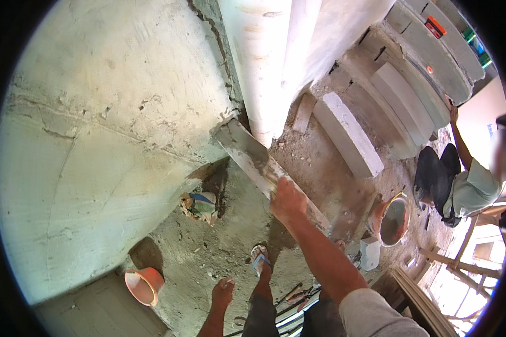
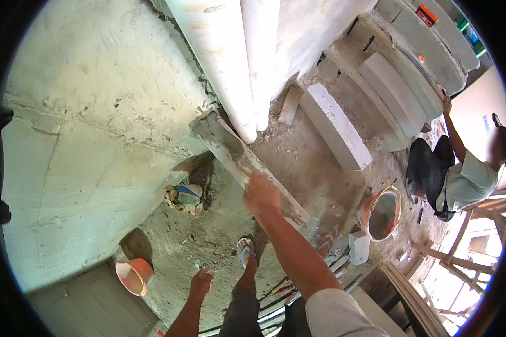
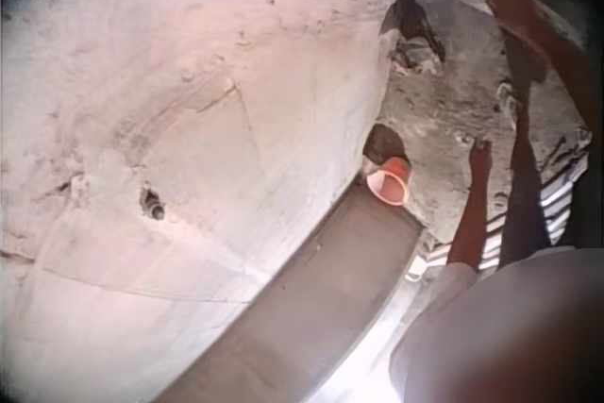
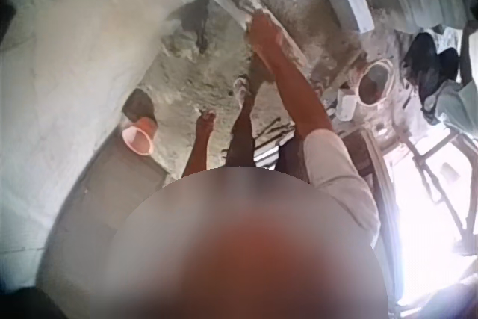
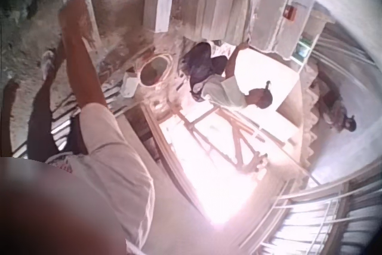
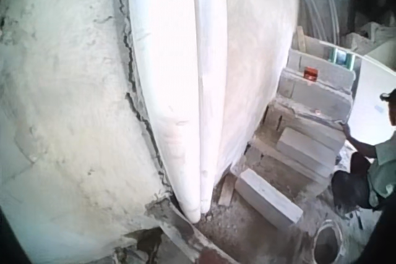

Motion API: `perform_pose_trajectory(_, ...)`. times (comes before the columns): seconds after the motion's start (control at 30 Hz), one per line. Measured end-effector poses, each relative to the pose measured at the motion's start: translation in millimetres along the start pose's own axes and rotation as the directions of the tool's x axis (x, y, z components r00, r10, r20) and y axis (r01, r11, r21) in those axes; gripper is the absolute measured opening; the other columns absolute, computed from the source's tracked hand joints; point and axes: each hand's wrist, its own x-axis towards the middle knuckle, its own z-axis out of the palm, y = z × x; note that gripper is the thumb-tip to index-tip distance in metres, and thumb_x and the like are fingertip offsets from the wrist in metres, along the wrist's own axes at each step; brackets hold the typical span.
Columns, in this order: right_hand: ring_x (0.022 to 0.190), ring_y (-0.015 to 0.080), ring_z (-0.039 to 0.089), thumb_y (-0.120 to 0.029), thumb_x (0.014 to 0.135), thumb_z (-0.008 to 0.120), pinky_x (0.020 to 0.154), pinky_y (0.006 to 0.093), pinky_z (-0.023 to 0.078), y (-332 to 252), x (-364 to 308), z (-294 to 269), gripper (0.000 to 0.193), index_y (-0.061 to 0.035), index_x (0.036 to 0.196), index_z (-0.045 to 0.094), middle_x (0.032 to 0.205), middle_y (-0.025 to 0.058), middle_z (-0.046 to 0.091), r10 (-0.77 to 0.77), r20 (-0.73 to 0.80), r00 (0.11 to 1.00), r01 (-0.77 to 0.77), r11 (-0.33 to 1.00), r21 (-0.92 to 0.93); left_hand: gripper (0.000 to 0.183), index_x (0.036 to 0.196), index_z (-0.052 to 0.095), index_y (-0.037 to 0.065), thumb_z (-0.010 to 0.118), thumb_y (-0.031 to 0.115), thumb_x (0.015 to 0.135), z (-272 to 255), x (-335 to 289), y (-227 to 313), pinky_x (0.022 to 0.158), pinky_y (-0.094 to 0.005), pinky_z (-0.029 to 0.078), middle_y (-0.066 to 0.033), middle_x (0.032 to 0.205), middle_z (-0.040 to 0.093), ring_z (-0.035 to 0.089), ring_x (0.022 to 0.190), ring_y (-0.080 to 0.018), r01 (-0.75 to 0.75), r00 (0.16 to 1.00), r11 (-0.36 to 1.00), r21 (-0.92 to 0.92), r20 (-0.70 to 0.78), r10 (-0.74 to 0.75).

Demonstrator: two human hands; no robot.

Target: The person places rectangular wall tiles against a concrete wall, taps them into position with a hammer, and uses a trowel to apply mortar between the tile and wall. They also measure the wall with a tape measure and adjust tile placement multiple times.

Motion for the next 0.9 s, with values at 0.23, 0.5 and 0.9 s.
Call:
perform_pose_trajectory(0.23,0.106,0.0384,0.059,-0.028,0.086,0.06,0.09,0.048,0.046,-28,0,-1,0.041,-0.005,0.117,0.045,0.111,0.0205,0.058,0.035,-0.026,0.999,-0.034,0.998,0.055,0.033,0.116,0.061,-0.004,0.061,0.017,0.09,-15,19,14,0.079,-0.0315,0.051,-0.012,0.101,0.068,0.066,0.092,-0.0207,-0.026,0.998,0.996,-0.09,0.053,0.031)
perform_pose_trajectory(0.5,0.1,0.0431,0.061,-0.039,0.083,0.067,0.082,0.0502,0.047,101,-110,-12,0.051,-0.0049,0.115,0.05,0.103,0.0231,0.064,0.285,-0.146,0.947,-0.208,0.893,0.399,0.031,0.115,0.063,0.001,0.063,0.019,0.089,-19,41,66,0.08,-0.0328,0.05,-0.0103,0.1,0.069,0.066,0.089,-0.02,-0.129,0.976,0.99,-0.061,0.168,0.137)
perform_pose_trajectory(0.9,0.108,0.0406,0.058,-0.019,0.08,0.065,0.089,0.0479,0.048,452,-169,-6,0.038,-0.0007,0.111,0.056,0.114,0.0251,0.059,0.931,-0.099,0.351,-0.902,0.365,0.23,0.041,0.121,0.057,-0.005,0.06,0.022,0.09,57,75,136,0.079,-0.0337,0.05,-0.013,0.102,0.066,0.066,0.085,-0.021,0.008,0.971,0.952,0.305,0.225,-0.08)
